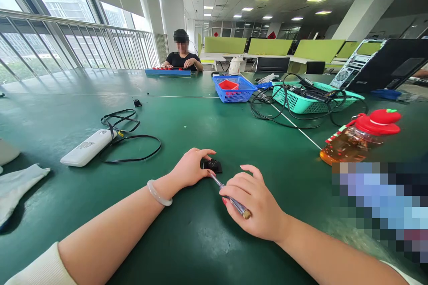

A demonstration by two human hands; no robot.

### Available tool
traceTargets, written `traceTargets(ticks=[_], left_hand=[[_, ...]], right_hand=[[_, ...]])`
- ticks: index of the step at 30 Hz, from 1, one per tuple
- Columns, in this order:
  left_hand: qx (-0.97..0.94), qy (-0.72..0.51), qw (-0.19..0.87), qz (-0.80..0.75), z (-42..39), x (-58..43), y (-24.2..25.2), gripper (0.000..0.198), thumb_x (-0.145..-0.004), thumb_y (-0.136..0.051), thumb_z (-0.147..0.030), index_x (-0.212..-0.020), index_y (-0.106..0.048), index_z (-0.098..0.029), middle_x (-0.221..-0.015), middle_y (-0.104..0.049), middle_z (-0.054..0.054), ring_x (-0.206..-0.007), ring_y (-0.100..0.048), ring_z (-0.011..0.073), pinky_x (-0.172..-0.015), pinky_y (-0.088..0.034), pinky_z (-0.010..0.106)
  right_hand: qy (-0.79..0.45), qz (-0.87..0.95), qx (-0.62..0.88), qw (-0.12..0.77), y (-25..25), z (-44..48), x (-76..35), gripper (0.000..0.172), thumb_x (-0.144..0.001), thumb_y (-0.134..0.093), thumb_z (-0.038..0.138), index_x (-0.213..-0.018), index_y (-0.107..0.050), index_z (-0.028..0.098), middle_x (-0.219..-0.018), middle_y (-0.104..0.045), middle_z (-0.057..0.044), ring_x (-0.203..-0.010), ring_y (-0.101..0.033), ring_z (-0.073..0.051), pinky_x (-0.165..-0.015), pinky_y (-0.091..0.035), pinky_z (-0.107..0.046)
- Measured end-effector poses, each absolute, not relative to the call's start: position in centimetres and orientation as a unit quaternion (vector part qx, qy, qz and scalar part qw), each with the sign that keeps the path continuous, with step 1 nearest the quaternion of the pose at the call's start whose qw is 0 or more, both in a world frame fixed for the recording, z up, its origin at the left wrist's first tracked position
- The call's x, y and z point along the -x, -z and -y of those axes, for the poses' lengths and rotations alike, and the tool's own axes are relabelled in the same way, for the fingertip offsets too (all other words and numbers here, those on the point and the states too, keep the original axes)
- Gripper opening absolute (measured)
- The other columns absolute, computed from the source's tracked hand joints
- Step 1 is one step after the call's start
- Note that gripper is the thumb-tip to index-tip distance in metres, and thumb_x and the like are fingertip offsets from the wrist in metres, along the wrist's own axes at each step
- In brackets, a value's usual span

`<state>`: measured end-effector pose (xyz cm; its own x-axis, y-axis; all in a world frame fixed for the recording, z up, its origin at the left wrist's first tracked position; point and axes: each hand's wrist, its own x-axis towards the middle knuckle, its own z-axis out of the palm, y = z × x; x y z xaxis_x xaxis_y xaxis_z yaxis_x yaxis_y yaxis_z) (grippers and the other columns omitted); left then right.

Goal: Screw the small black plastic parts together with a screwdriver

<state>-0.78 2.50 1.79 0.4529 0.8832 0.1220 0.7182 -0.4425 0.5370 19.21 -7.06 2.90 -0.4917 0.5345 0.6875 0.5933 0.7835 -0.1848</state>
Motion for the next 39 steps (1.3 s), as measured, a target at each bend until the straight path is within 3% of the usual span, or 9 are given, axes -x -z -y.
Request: traceTargets(ticks=[9, 14, 26, 34, 39], left_hand=[[-0.843, -0.217, 0.19, -0.454, -3.0, 1.0, -1.1, 0.037, -0.068, -0.08, -0.039, -0.101, -0.072, -0.025, -0.108, -0.072, 0.004, -0.112, -0.056, 0.0287, -0.102, -0.044, 0.045], [-0.844, -0.227, 0.178, -0.452, -3.1, 1.1, -0.7, 0.039, -0.067, -0.081, -0.04, -0.102, -0.072, -0.024, -0.116, -0.07, 0.006, -0.118, -0.053, 0.0297, -0.106, -0.041, 0.047], [-0.845, -0.228, 0.185, -0.447, -2.9, 1.0, -0.8, 0.036, -0.069, -0.08, -0.037, -0.101, -0.069, -0.022, -0.111, -0.071, 0.006, -0.117, -0.053, 0.0289, -0.105, -0.041, 0.045], [-0.847, -0.236, 0.183, -0.44, -3.0, 1.0, -0.7, 0.03, -0.071, -0.077, -0.035, -0.097, -0.068, -0.023, -0.105, -0.071, 0.004, -0.112, -0.055, 0.0285, -0.102, -0.043, 0.045], [-0.845, -0.236, 0.182, -0.444, -2.8, 1.0, -0.7, 0.027, -0.074, -0.074, -0.034, -0.098, -0.067, -0.023, -0.106, -0.071, 0.004, -0.113, -0.054, 0.0289, -0.101, -0.043, 0.046]], right_hand=[[0.091, 0.868, 0.347, 0.342, -2.6, 7.4, -19.1, 0.014, -0.083, -0.055, 0.012, -0.088, -0.063, 0.022, -0.077, -0.066, 0.001, -0.075, -0.059, -0.016, -0.105, -0.031, -0.048], [0.101, 0.871, 0.35, 0.331, -2.6, 7.4, -19.1, 0.014, -0.082, -0.055, 0.012, -0.087, -0.064, 0.022, -0.076, -0.065, 0.0, -0.074, -0.059, -0.016, -0.107, -0.029, -0.049], [0.122, 0.863, 0.36, 0.334, -3.0, 7.3, -19.1, 0.013, -0.087, -0.056, 0.014, -0.086, -0.063, 0.024, -0.069, -0.067, 0.003, -0.07, -0.059, -0.015, -0.107, -0.028, -0.048], [0.086, 0.894, 0.342, 0.276, -1.8, 6.9, -19.3, 0.009, -0.088, -0.055, 0.018, -0.085, -0.063, 0.021, -0.068, -0.062, 0.003, -0.068, -0.053, -0.014, -0.11, -0.026, -0.049], [0.073, 0.879, 0.354, 0.312, -2.1, 6.8, -19.4, 0.011, -0.087, -0.054, 0.015, -0.084, -0.063, 0.021, -0.066, -0.062, 0.003, -0.068, -0.054, -0.014, -0.109, -0.026, -0.049]])
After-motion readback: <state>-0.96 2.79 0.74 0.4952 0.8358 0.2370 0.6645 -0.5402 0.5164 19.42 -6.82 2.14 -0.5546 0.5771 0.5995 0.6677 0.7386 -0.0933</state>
